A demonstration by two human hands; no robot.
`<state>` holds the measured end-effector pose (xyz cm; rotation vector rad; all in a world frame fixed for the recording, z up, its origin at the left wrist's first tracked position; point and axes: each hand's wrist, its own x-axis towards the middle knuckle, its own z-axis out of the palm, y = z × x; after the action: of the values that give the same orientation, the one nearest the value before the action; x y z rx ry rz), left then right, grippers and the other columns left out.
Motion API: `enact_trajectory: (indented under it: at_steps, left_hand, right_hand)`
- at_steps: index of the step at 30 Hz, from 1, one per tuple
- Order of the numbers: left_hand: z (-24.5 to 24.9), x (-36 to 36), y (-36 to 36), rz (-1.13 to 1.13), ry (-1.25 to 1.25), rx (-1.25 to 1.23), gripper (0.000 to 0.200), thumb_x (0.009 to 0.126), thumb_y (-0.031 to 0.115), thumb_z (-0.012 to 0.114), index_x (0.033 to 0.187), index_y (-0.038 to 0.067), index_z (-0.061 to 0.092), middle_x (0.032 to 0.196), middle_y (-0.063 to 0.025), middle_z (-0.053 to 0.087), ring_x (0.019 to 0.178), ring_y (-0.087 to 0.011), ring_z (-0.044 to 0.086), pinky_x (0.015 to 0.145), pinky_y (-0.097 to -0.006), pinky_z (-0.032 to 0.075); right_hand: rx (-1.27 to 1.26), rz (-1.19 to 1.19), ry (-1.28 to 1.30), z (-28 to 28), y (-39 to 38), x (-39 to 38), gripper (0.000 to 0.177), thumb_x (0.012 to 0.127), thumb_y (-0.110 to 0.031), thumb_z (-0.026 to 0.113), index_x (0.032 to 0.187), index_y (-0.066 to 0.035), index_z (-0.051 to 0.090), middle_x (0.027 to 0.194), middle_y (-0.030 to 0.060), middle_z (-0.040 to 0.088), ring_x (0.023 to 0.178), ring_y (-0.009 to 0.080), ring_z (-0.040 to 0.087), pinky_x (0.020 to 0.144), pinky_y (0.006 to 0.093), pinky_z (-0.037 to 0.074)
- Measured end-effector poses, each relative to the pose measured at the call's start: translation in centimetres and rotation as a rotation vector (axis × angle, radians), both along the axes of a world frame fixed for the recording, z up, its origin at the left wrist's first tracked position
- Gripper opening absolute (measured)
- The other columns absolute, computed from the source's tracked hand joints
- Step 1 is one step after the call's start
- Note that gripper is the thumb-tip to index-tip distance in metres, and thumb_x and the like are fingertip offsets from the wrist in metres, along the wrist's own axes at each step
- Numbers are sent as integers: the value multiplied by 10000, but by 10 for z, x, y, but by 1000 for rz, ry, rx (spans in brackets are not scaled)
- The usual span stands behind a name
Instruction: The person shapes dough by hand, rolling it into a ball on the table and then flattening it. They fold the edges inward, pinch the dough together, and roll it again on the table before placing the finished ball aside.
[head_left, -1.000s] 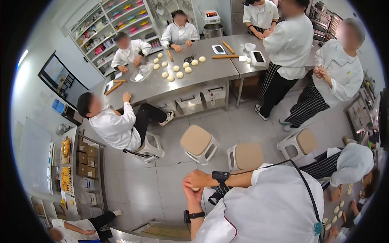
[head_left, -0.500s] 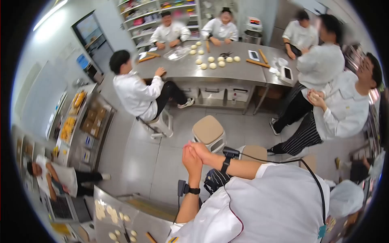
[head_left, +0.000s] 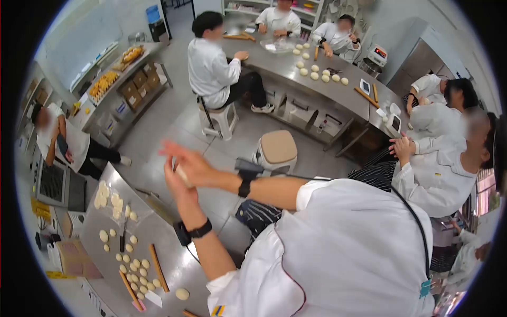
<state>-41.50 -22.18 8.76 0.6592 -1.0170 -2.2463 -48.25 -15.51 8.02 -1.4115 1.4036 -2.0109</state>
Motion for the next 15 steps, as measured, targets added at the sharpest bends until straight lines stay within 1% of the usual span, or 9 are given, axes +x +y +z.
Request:
enact_trajectory:
  at_steps: [1,3,4,6,7,11,12,14,15]
  left_hand:
    - [-11,15,-6,16,65,55,634,1137,439,396,1654,74,371,1635,-148,479,1435,-268,534,1172,-434,457]
    - [-18,38,-8,41,131,111,622,1138,432,387,1654,84,377,1613,-151,499,1412,-259,560,1156,-434,478]
    - [-15,47,-5,160,51,37,569,1136,400,390,1615,96,421,1548,-133,544,1382,-267,582,1126,-435,504]
    - [-11,59,-2,274,-27,-32,520,1133,368,393,1577,108,466,1484,-114,589,1352,-274,605,1096,-435,530]
    - [-10,65,-3,319,-29,-23,528,1133,370,384,1579,98,459,1490,-117,583,1358,-274,601,1100,-439,527]
    - [-5,83,-19,509,-23,-5,563,1131,378,349,1585,57,434,1516,-128,558,1383,-274,588,1118,-454,517]
    - [-7,90,-21,504,-19,-10,563,1131,378,349,1585,57,434,1516,-128,558,1383,-274,588,1118,-454,517]
    - [-16,103,-27,277,182,309,496,1115,351,411,1504,54,488,1469,-98,588,1309,-280,632,1046,-452,564]
    - [-19,100,-29,267,187,306,496,1115,351,411,1504,54,488,1469,-98,588,1309,-280,632,1046,-452,564]
  right_hand:
    - [20,-97,296,6,-3,16,666,1035,12,497,1672,-98,337,1545,174,607,1441,270,572,1173,401,470]
    - [105,-41,326,9,-13,38,623,1012,31,468,1625,-73,424,1525,185,623,1423,299,594,1180,409,471]
    - [105,-35,328,9,-19,47,623,1012,31,468,1625,-73,424,1525,185,623,1423,299,594,1180,409,471]
    - [145,53,-53,11,-29,59,572,1007,29,475,1571,-61,500,1471,150,673,1386,304,630,1161,410,492]
    - [74,57,-114,19,-33,64,524,1005,29,479,1516,-52,560,1410,172,705,1360,314,651,1160,405,493]
    - [172,148,-2,43,-45,66,548,954,72,467,1472,-51,597,1401,222,694,1402,341,616,1159,411,492]
    - [140,187,23,39,-52,65,553,926,92,458,1434,-52,622,1407,232,686,1417,361,597,1186,431,464]
    - [102,215,62,26,-60,63,560,898,112,448,1395,-53,646,1414,243,677,1432,380,578,1214,452,436]
    - [88,208,139,17,-61,64,553,880,113,454,1368,-52,656,1414,237,677,1441,392,563,1235,472,405]
